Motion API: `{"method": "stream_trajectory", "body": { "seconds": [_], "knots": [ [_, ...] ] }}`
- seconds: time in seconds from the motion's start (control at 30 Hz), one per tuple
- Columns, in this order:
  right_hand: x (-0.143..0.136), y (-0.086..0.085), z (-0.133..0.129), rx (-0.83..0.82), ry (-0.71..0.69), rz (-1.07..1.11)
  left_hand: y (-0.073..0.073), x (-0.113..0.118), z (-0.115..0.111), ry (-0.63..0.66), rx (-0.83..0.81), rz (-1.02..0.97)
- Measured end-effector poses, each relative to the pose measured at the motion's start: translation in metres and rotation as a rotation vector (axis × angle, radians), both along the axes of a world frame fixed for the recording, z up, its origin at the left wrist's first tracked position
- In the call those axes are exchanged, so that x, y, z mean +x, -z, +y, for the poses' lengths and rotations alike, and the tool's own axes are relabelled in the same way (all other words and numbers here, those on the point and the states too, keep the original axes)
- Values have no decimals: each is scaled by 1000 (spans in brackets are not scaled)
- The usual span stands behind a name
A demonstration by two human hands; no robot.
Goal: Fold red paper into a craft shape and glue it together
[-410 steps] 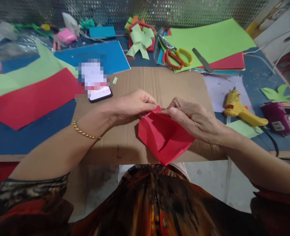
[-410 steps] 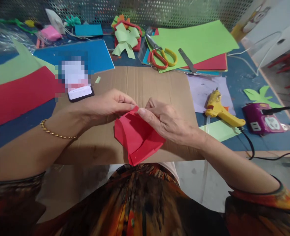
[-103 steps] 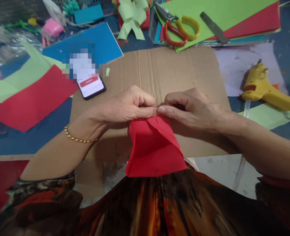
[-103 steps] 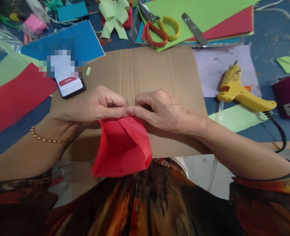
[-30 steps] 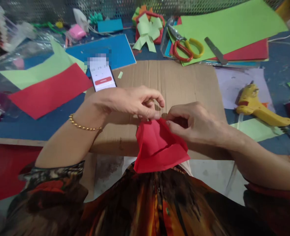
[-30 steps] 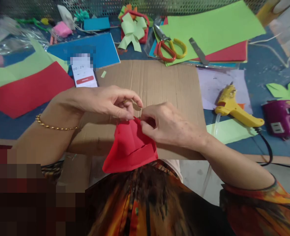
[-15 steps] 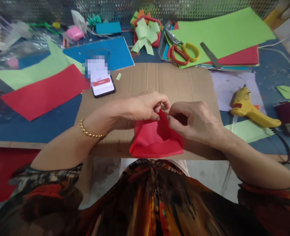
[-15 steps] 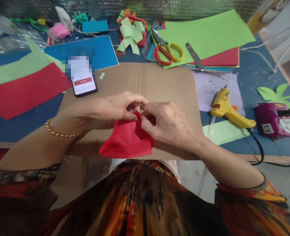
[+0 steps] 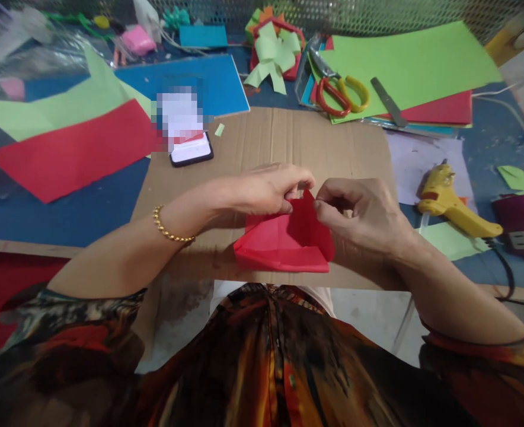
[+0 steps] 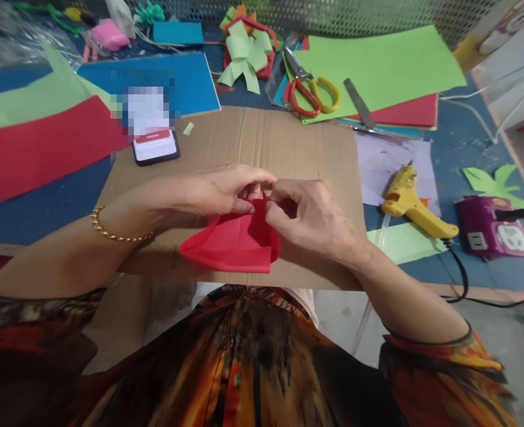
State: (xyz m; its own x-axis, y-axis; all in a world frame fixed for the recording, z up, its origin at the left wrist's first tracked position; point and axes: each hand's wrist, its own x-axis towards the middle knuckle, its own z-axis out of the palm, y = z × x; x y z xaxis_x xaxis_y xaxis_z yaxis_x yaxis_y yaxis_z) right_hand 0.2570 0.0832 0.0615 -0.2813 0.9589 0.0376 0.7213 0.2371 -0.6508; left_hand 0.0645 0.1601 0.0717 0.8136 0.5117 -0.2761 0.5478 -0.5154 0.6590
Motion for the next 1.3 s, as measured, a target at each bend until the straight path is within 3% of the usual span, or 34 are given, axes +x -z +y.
{"method": "stream_trajectory", "body": {
  "seconds": [0.23, 0.47, 0.7, 1.3],
  "knots": [
    [4, -2, 1, -80, 11, 59, -2, -2, -5, 4, -46, -35],
    [8, -7, -3, -163, 26, 105, 1, -3, -5, -21, 41, 44],
    [6, -2, -3, -151, -2, 41, -1, -4, -4, 57, 84, 60],
    [8, -15, -6, -118, 8, -46, -1, 0, -4, -11, 60, 121]
  ]
}}
